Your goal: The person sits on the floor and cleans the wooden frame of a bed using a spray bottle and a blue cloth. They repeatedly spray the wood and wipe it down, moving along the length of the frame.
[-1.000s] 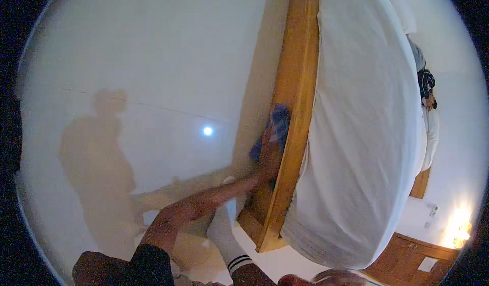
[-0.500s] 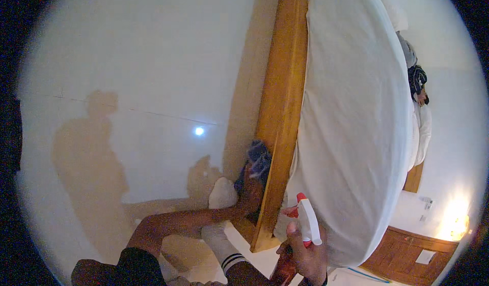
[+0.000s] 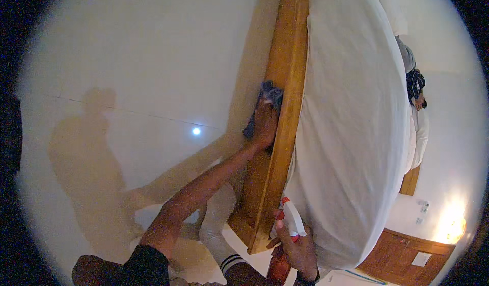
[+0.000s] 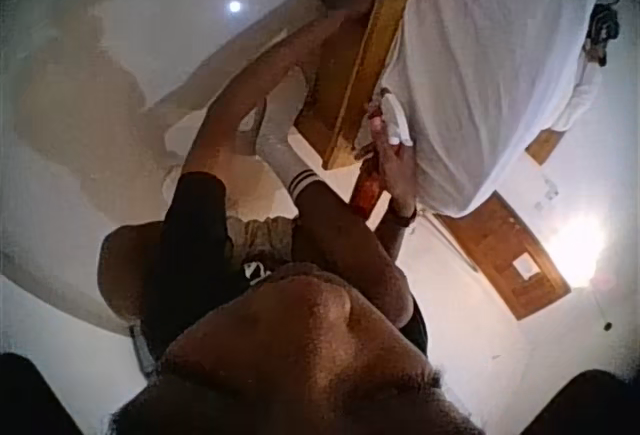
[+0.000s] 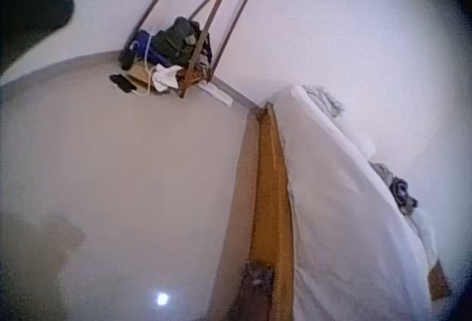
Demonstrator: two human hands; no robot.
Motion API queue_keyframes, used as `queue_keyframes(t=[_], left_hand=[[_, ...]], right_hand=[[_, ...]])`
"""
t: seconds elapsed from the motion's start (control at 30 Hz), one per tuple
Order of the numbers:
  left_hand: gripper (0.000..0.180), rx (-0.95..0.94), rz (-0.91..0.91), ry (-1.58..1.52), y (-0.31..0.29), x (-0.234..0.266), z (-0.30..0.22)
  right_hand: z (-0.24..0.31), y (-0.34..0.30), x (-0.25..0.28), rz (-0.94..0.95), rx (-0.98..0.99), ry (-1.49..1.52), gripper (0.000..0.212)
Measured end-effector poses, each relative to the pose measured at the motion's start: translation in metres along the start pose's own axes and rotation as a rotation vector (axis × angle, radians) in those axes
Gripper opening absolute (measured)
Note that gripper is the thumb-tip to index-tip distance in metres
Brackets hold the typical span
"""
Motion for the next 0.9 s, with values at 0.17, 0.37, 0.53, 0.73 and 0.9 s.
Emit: queue_keyframes(t=[0.17,0.37,0.53,0.73,0.9], left_hand=[[0.049,-0.035,-0.095,-0.086,-0.135,-0.004,0.043],[0.045,-0.053,-0.161,-0.007,-0.144,-0.013,0.053],[0.044,-0.039,-0.041,-0.079,-0.002,0.01,-0.01],[0.049,-0.1,0.025,0.213,-0.09,-0.014,0.046],[0.048,-0.068,-0.167,0.025,-0.208,-0.03,0.079]], right_hand=[[-0.023,0.012,0.005,0.044,0.059,0.063,0.052],[-0.005,0.01,0.007,0.144,0.04,0.072,0.053],[-0.03,0.018,0.001,0.085,0.094,0.137,0.05],[-0.021,0.01,0.003,0.133,0.107,0.093,0.046],[-0.027,0.01,-0.002,0.088,-0.034,0.118,0.044]])
Point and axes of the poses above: each hand's wrist, its own y-axis towards the middle knuckle, its own x-axis out of the back of the hand, z = x × y, the point moved 1 cm from there along y, towards the middle knuckle, and after that the axes turned 4 degrees about -z, right-handed, at the moved point
